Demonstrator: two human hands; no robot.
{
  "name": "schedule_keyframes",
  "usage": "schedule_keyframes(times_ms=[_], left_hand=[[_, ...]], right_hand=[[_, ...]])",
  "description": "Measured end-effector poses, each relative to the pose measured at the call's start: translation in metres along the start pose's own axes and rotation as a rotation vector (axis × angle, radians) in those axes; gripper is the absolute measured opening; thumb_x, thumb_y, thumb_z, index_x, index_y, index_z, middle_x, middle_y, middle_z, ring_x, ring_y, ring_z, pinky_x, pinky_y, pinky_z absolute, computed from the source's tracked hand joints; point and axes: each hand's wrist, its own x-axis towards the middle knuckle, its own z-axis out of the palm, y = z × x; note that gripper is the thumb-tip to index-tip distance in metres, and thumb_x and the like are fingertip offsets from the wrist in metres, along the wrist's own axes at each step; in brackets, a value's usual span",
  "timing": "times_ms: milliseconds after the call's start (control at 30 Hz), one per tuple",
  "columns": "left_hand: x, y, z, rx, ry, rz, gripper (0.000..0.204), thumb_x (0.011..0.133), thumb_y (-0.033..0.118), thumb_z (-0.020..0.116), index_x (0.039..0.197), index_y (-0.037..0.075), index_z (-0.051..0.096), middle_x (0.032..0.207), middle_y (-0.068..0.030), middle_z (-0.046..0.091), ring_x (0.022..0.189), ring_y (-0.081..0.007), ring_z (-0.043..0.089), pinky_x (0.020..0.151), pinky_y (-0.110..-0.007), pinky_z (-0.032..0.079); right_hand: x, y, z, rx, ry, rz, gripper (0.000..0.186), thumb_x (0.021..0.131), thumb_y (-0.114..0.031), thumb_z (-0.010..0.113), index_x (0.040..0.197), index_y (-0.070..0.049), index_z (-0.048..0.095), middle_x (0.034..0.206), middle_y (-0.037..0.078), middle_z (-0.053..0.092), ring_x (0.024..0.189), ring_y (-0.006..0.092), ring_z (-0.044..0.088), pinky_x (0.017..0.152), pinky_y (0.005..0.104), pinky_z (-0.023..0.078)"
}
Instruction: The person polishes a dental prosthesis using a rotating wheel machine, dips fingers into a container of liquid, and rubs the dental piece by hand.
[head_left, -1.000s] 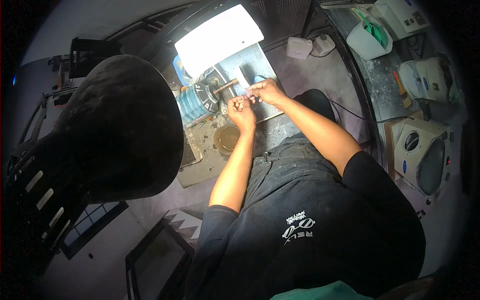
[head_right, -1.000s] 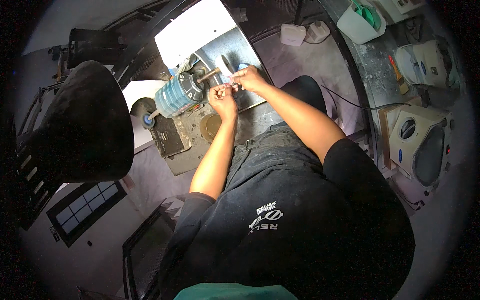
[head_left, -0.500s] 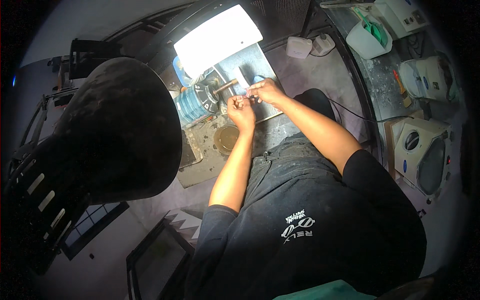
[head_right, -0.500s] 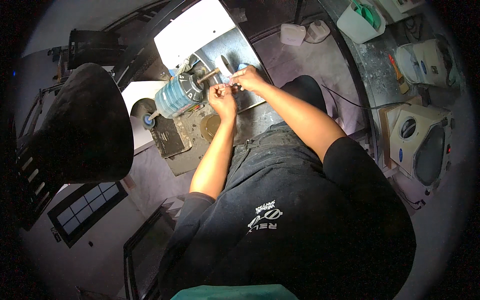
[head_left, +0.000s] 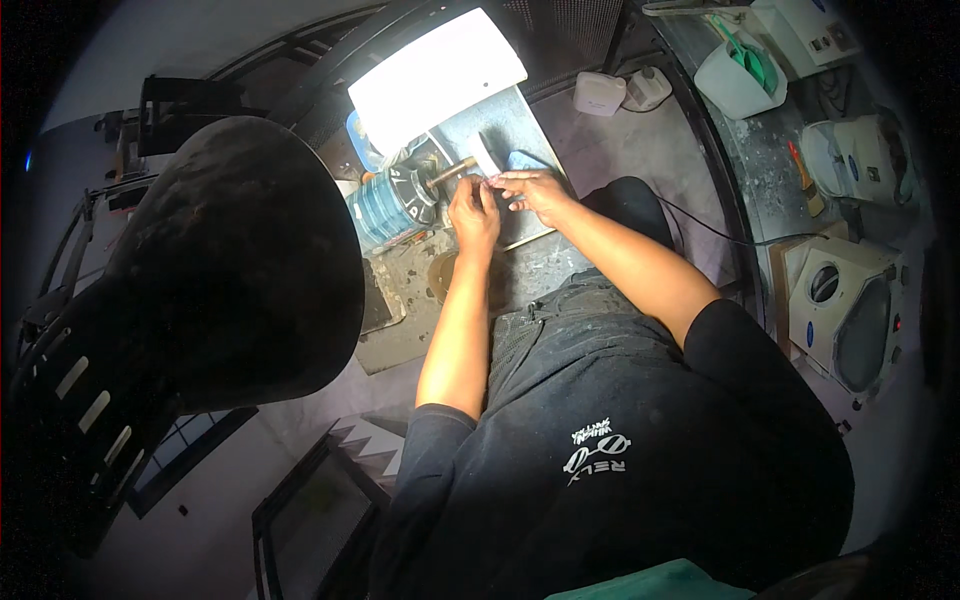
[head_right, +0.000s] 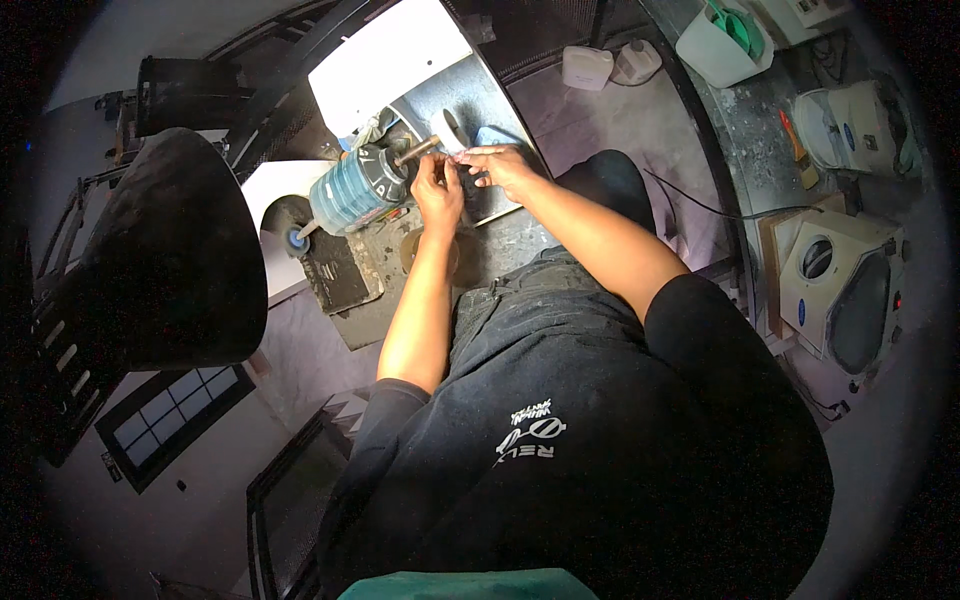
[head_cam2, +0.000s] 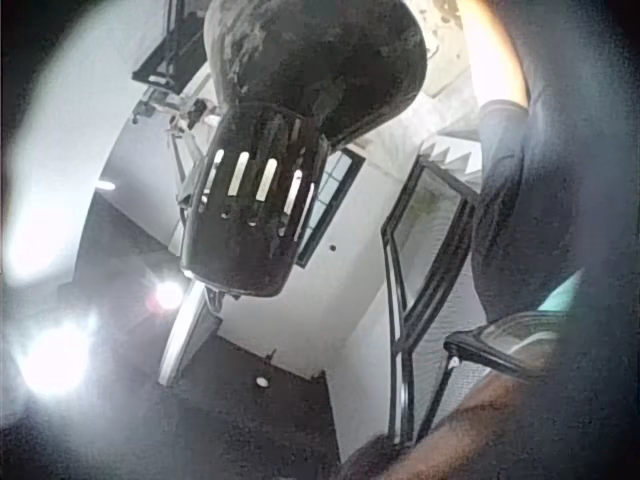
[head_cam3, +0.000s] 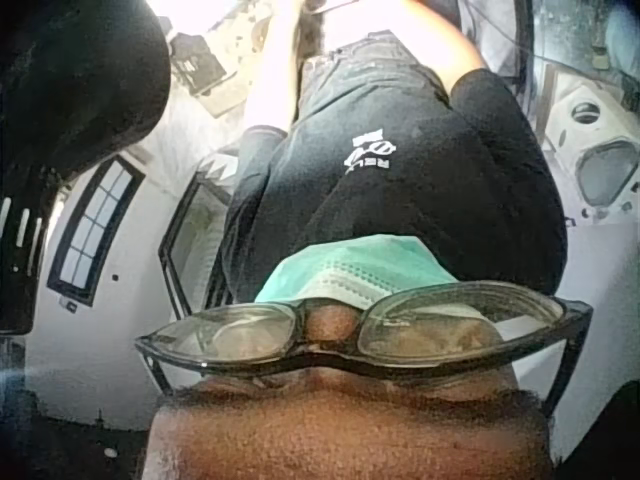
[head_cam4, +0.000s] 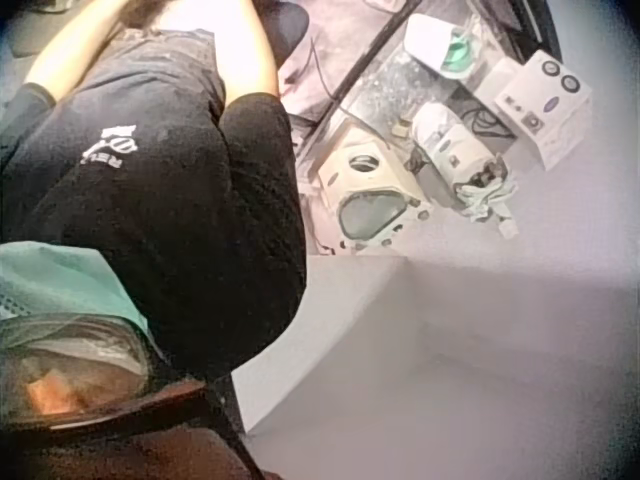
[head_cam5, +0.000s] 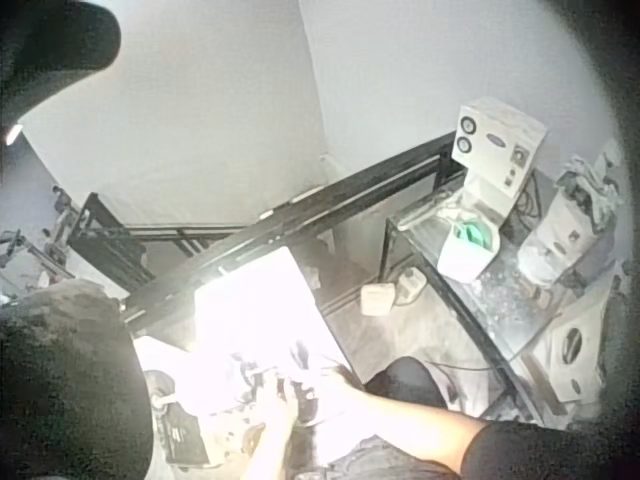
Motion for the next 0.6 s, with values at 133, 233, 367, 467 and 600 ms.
schedule_keyframes(times_ms=[133,233,367,467,600], left_hand=[[0.004,0.002,-0.003,-0.03,-0.059,-0.054,0.005,0.08,0.001,0.054,0.084,-0.001,0.052,0.075,-0.0187,0.059,0.069,-0.0345,0.059,0.062,-0.038,0.046],[0.006,-0.001,-0.003,0.013,-0.08,-0.012,0.005,0.08,0.001,0.054,0.084,-0.001,0.052,0.075,-0.0186,0.059,0.069,-0.0354,0.059,0.062,-0.038,0.046],[0.006,-0.006,0.005,-0.075,-0.046,-0.11,0.004,0.081,0.001,0.054,0.084,-0.001,0.053,0.072,-0.0168,0.06,0.064,-0.0281,0.06,0.06,-0.037,0.047],[0.002,-0.008,0.011,-0.18,-0.021,-0.245,0.004,0.082,0.001,0.054,0.085,-0.002,0.053,0.069,-0.0132,0.061,0.059,-0.0188,0.06,0.057,-0.033,0.047],[0.005,0.0,0.015,-0.461,0.012,-0.454,0.003,0.082,-0.002,0.053,0.086,-0.004,0.053,0.07,-0.0091,0.062,0.054,-0.0113,0.058,0.051,-0.025,0.048]], right_hand=[[0.001,0.005,-0.002,0.08,0.001,0.005,0.021,0.082,-0.018,0.064,0.099,-0.005,0.065,0.093,0.0,0.065,0.075,0.0074,0.053,0.058,0.0211,0.046],[-0.001,0.006,0.0,0.104,0.014,0.015,0.023,0.082,-0.019,0.063,0.102,-0.007,0.064,0.098,-0.001,0.064,0.077,0.0069,0.052,0.062,0.0219,0.045],[0.003,0.005,-0.003,0.074,0.022,-0.009,0.025,0.081,-0.019,0.064,0.103,-0.006,0.063,0.096,-0.001,0.064,0.077,0.0071,0.052,0.061,0.0215,0.046],[0.005,-0.002,-0.003,-0.017,0.038,-0.02,0.03,0.079,-0.018,0.066,0.103,-0.002,0.062,0.093,0.001,0.064,0.077,0.0073,0.053,0.058,0.0217,0.046],[0.009,-0.009,-0.001,-0.13,0.131,-0.046,0.031,0.076,-0.015,0.068,0.1,0.004,0.061,0.085,0.005,0.064,0.071,0.0088,0.055,0.052,0.0226,0.046]])
